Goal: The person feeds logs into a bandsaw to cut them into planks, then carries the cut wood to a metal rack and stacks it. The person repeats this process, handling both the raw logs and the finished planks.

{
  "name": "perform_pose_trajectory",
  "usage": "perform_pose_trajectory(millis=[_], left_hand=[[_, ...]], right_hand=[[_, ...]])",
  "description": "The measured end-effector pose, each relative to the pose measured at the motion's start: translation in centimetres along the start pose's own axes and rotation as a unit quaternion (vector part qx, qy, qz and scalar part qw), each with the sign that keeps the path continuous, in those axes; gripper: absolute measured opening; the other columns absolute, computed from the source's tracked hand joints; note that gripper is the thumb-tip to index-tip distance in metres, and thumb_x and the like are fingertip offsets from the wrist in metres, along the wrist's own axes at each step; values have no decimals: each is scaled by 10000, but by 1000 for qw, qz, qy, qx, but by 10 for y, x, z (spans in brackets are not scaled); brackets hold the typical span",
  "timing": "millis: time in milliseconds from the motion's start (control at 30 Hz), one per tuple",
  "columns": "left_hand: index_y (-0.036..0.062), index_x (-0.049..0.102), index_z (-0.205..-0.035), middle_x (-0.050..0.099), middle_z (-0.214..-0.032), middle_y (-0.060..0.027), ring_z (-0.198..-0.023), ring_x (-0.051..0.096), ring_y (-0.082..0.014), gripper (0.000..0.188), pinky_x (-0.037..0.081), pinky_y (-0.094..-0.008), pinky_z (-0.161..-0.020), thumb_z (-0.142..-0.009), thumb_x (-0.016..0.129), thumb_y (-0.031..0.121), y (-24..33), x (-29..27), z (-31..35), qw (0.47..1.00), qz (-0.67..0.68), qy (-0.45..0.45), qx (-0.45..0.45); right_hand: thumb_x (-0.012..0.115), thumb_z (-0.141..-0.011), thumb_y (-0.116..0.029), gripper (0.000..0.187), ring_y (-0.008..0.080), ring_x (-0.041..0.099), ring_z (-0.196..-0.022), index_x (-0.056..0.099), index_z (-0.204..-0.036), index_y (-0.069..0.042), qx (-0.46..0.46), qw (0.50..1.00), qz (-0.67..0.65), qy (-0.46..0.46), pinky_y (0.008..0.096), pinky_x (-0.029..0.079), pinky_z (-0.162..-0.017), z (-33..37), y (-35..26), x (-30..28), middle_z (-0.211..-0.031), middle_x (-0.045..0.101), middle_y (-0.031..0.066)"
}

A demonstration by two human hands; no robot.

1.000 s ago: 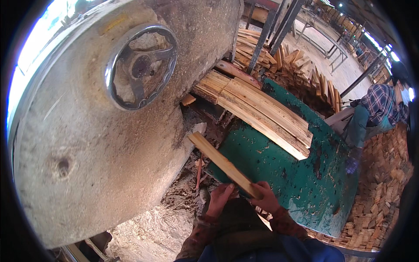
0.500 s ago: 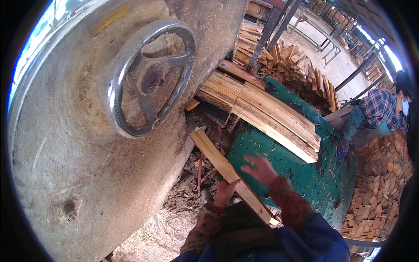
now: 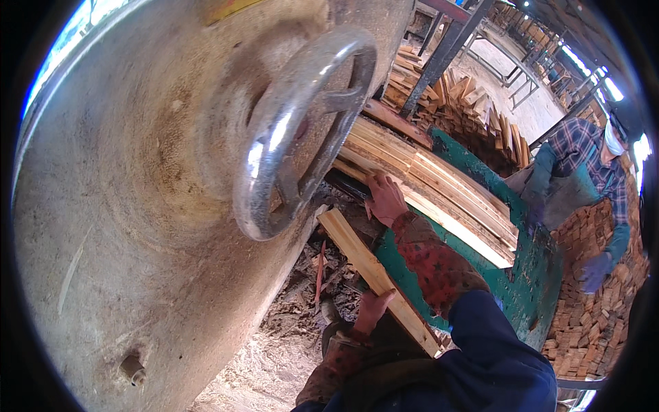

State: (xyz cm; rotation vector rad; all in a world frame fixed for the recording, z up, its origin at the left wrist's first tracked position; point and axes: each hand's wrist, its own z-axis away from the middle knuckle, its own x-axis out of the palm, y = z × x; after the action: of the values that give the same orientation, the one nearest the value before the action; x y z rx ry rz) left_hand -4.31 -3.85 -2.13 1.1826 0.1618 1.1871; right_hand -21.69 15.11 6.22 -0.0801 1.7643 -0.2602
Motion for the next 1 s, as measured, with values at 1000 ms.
perform_pose_trajectory(millis=[1000], left_hand=[[-21, 680, -981, 669, -872, -26, -748, 606, -115, 238, 492, -287, -638, -822, 714, 154, -1, 12, 5, 996, 50, 73, 18]], right_hand=[[630, -787, -283, 469, 386, 617, -880, 573, -1194, -58, -69, 993, -75, -57, 490, 508, -730, 31, 11, -19, -966, 593, 168]])
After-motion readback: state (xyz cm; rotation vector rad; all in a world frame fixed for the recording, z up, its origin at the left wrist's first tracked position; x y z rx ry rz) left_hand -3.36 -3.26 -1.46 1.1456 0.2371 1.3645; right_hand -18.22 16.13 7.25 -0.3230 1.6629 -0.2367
